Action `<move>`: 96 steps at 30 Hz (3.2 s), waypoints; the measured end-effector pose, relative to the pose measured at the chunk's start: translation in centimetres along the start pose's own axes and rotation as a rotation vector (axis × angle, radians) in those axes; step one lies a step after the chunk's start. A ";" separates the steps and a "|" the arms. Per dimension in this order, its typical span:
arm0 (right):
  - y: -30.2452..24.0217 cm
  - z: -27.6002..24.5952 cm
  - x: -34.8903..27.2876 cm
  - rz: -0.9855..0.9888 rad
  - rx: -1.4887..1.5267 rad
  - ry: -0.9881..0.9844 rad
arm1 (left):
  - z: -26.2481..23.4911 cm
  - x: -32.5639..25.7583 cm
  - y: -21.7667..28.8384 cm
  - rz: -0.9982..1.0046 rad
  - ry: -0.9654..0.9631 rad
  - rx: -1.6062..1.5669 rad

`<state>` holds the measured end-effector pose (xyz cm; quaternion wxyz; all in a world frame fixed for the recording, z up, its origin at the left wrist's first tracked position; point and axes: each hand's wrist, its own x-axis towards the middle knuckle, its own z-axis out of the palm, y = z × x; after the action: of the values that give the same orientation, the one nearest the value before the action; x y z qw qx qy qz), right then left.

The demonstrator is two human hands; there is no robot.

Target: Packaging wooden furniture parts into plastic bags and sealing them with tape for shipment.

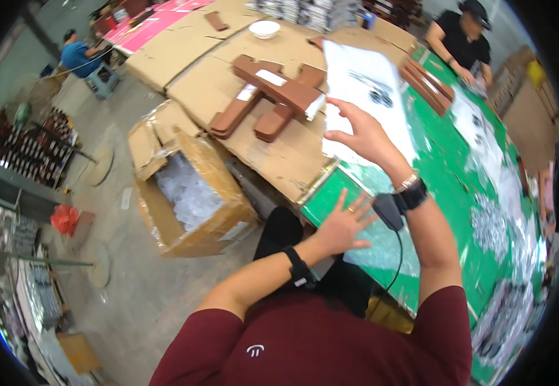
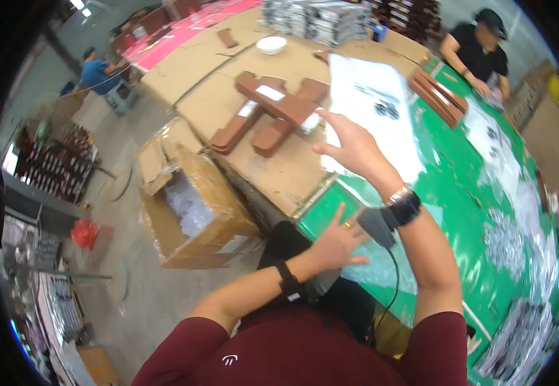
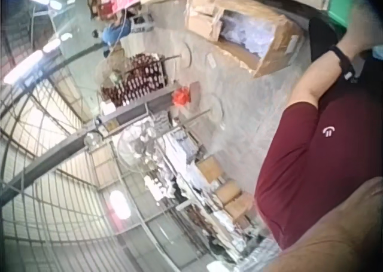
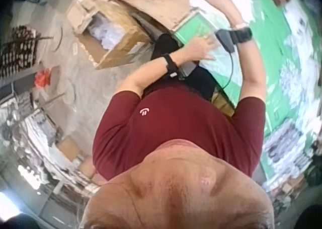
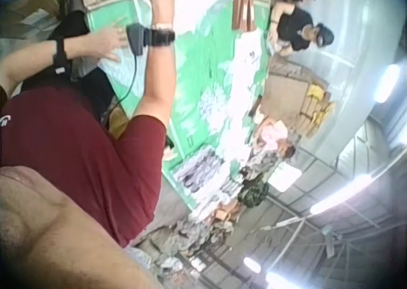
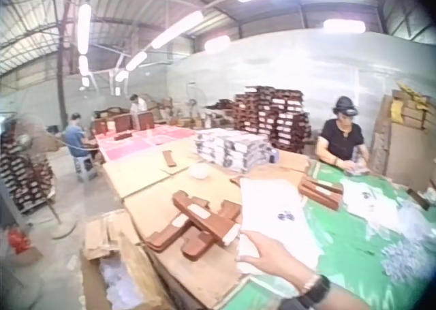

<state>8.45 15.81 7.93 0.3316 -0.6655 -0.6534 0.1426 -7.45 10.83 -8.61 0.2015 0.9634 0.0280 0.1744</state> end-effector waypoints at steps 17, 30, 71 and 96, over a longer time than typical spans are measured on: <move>7.1 10.8 16.7 0.081 -0.485 0.083 | 4.1 1.8 0.9 -0.033 0.021 -0.365; -0.6 -3.1 -1.7 -0.012 0.012 0.048 | 4.0 1.2 1.2 0.047 0.178 -0.279; -0.7 -3.7 -30.0 0.459 0.317 0.397 | -5.0 1.8 3.5 0.229 0.095 -0.188; -0.1 -2.8 -30.1 0.457 0.149 0.665 | -7.3 6.7 -1.7 -0.013 0.220 -0.193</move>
<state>6.91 -13.88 2.73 0.5318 -0.7775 -0.3337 0.0364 -3.71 15.94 -0.85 0.2902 0.9144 0.0391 0.2795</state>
